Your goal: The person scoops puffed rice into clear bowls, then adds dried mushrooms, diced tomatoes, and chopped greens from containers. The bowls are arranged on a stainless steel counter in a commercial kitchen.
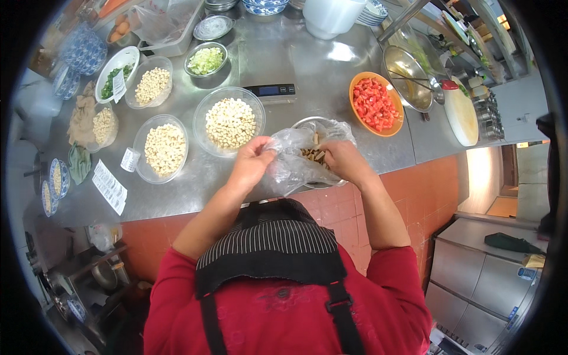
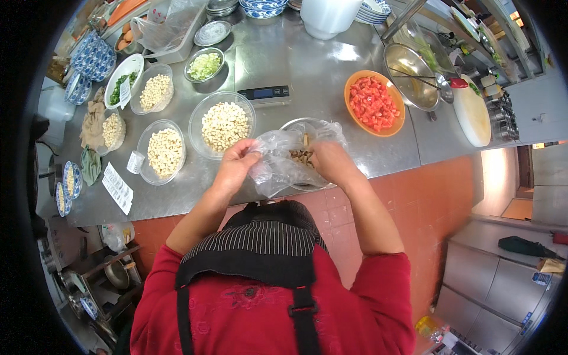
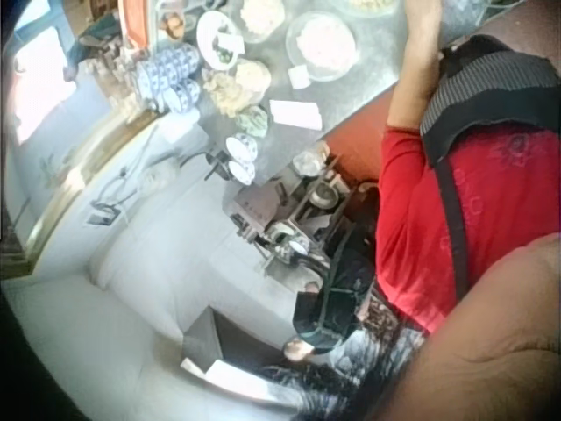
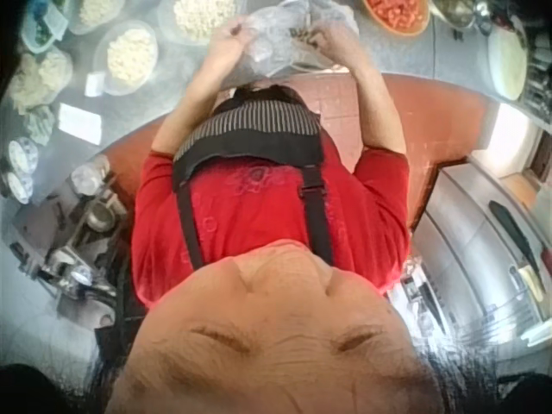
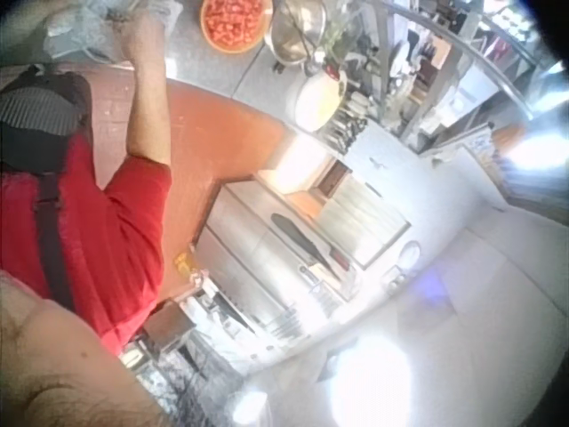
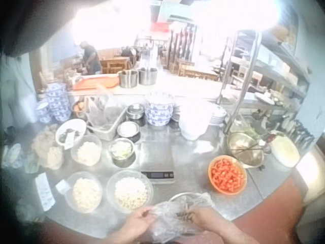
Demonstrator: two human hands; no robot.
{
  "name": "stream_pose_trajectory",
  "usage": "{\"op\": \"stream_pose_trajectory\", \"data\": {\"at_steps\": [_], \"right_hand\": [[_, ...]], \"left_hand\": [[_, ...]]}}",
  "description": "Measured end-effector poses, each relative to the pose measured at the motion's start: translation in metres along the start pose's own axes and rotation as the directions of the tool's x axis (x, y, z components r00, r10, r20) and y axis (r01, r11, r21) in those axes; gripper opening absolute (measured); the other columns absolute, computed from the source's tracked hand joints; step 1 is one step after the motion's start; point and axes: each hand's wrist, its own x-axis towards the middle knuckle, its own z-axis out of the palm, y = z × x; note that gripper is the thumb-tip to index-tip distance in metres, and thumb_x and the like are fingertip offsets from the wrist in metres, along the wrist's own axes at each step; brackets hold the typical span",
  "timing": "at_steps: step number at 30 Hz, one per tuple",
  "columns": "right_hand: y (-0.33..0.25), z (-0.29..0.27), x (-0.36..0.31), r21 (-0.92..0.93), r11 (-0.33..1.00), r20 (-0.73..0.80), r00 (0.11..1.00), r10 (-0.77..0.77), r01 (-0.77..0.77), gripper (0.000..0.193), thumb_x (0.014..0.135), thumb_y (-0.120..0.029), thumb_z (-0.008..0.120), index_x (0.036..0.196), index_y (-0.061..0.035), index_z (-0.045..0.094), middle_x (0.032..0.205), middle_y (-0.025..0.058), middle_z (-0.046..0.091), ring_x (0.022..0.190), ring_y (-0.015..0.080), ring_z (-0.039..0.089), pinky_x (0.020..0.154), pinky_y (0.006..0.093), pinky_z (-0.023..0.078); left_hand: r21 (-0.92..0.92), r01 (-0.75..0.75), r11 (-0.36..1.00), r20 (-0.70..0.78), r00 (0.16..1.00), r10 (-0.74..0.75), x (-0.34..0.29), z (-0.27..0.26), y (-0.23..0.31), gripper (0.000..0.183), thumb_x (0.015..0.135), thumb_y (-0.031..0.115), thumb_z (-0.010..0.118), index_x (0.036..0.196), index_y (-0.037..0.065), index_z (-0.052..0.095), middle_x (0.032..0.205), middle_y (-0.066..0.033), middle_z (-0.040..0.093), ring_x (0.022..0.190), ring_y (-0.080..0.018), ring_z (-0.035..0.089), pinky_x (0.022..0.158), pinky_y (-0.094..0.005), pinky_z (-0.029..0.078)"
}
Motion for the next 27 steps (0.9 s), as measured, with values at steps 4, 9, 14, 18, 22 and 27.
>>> {"op": "stream_pose_trajectory", "data": {"at_steps": [4,9,14,18,22,27], "right_hand": [[0.021,0.020,0.017,-0.389,0.921,0.001,0.999,0.042,-0.038,0.028,0.074,-0.025,0.063,0.080,0.0028,0.062,0.079,0.0204,0.062,0.075,0.0347,0.061,0.069,0.0415,0.048],[0.022,0.025,0.023,-0.502,0.865,0.132,0.989,0.060,0.014,0.041,0.073,-0.030,0.065,0.103,-0.0027,0.059,0.073,0.0194,0.061,0.072,0.0340,0.061,0.066,0.0420,0.049],[0.028,0.020,0.019,-0.457,0.856,0.256,0.958,-0.131,0.239,0.030,0.075,-0.024,0.058,0.104,-0.0138,0.059,0.077,0.0151,0.062,0.073,0.0321,0.062,0.066,0.0406,0.049],[0.042,0.032,0.034,-0.347,0.883,0.377,0.909,-0.177,0.316,0.020,0.078,-0.019,0.054,0.095,-0.0098,0.061,0.075,0.0150,0.063,0.072,0.0321,0.062,0.067,0.0418,0.049],[0.039,0.032,0.044,-0.377,0.853,0.431,0.884,-0.182,0.360,0.014,0.077,-0.012,0.054,0.086,-0.0063,0.063,0.076,0.0155,0.063,0.073,0.0328,0.062,0.067,0.0420,0.049],[0.013,-0.015,0.042,-0.210,0.817,0.444,0.797,-0.410,0.537,0.014,0.080,-0.015,0.058,0.080,-0.0022,0.063,0.073,0.0126,0.064,0.064,0.0245,0.063,0.058,0.0357,0.050]], "left_hand": [[-0.088,-0.002,0.996,0.023,1.000,0.004,-0.003,-0.011,0.003,0.022,0.085,0.001,0.052,0.106,0.001,0.056,0.089,-0.0033,0.061,0.074,-0.0097,0.056,0.067,-0.0234,0.047],[-0.073,-0.068,0.995,-0.041,0.997,0.066,-0.014,-0.011,0.017,0.033,0.086,0.000,0.049,0.119,0.001,0.050,0.104,-0.0059,0.058,0.092,-0.0123,0.055,0.081,-0.0250,0.044],[-0.012,-0.075,0.997,-0.087,0.993,0.073,-0.026,0.004,0.013,0.044,0.085,0.000,0.051,0.127,0.002,0.041,0.117,-0.0082,0.052,0.106,-0.0150,0.049,0.091,-0.0276,0.040],[0.103,-0.079,0.991,-0.231,0.968,0.101,-0.035,0.019,0.005,0.046,0.084,0.003,0.055,0.127,0.003,0.041,0.117,-0.0109,0.048,0.095,-0.0117,0.050,0.077,-0.0237,0.044],[0.104,-0.088,0.991,-0.278,0.954,0.114,-0.040,0.024,0.005,0.048,0.084,0.006,0.056,0.128,0.003,0.039,0.117,-0.0122,0.046,0.068,-0.0057,0.052,0.059,-0.0196,0.044],[0.042,-0.083,0.996,-0.368,0.925,0.093,-0.048,0.021,0.000,0.039,0.084,0.007,0.057,0.121,0.000,0.046,0.107,-0.0089,0.053,0.068,-0.0060,0.053,0.059,-0.0200,0.045]]}}
